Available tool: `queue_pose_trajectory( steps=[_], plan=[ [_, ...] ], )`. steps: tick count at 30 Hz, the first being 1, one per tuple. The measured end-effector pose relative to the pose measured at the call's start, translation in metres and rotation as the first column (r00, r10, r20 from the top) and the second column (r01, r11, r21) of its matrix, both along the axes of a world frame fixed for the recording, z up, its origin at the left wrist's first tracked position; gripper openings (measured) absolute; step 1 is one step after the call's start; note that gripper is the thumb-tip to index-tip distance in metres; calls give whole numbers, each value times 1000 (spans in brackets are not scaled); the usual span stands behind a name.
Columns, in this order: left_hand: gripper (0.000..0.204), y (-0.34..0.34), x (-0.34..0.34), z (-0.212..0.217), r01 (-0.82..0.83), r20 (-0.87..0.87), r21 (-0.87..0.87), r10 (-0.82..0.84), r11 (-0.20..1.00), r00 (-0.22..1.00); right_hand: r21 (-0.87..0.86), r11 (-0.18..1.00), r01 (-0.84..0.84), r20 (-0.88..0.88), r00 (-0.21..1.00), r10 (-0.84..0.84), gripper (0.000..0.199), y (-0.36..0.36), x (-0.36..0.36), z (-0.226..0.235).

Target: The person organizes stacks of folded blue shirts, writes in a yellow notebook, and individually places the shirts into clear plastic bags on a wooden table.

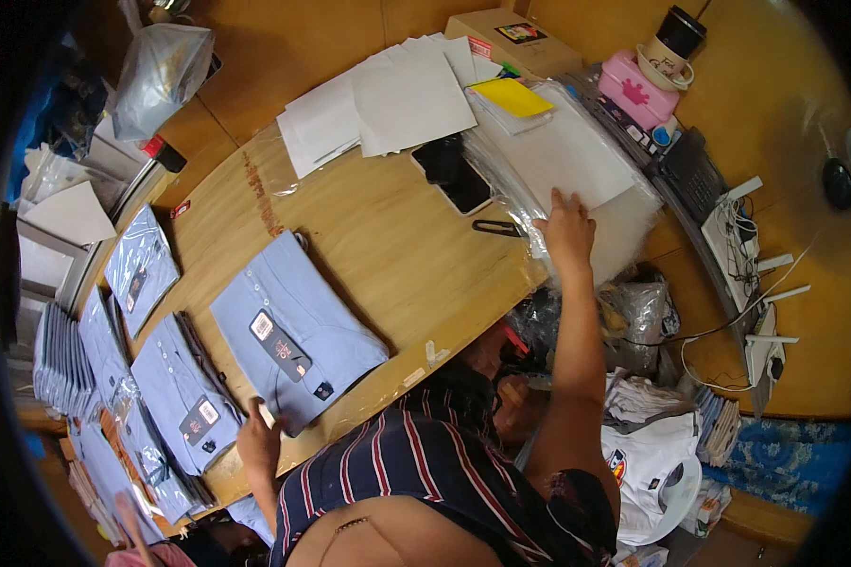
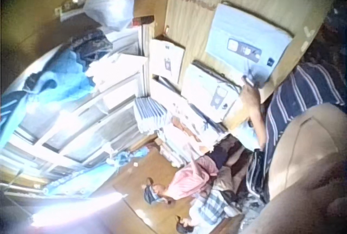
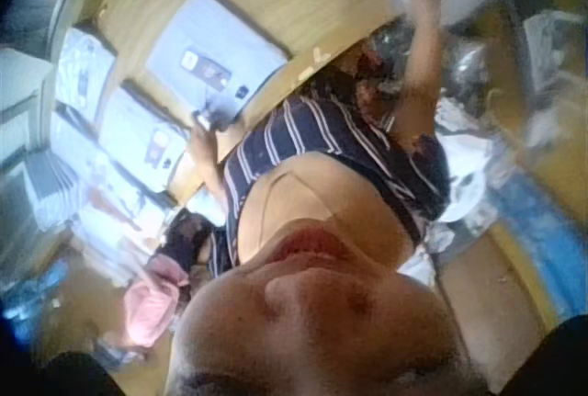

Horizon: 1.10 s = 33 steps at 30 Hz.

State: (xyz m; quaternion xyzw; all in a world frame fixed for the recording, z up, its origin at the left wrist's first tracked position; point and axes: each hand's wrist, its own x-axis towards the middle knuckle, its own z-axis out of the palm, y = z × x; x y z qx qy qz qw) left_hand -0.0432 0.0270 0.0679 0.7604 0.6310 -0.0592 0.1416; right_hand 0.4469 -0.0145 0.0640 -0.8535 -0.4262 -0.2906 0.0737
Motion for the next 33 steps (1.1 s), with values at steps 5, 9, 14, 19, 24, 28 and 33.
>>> queue_pose_trajectory(
  steps=[5,9,14,19,24,28,33],
  plan=[
    [39,37,62,36,143,139,66,-151,988,979,-250,968,8,-492,860,-134,19,24,38,36],
    [38,43,104,54,321,324,42,-316,946,892,-396,900,-183,-586,805,-94,17,53,126,83],
    [39,50,124,29,515,443,216,-554,829,705,238,953,-187,-319,912,259,19,34,106,184],
    [28,56,132,-41,670,198,312,-736,673,647,345,702,-623,48,759,650,6,54,-100,135],
    [22,62,126,-27,732,254,196,-755,653,605,59,756,-652,-237,727,645,12,65,-209,-22],
    [13,58,117,-15,674,421,328,-741,662,523,176,801,-572,-810,379,448,19,54,-203,-47],
    [9,77,158,-23,599,432,393,-715,698,549,195,885,-424,-652,618,440,27,23,-85,-28]
  ],
)
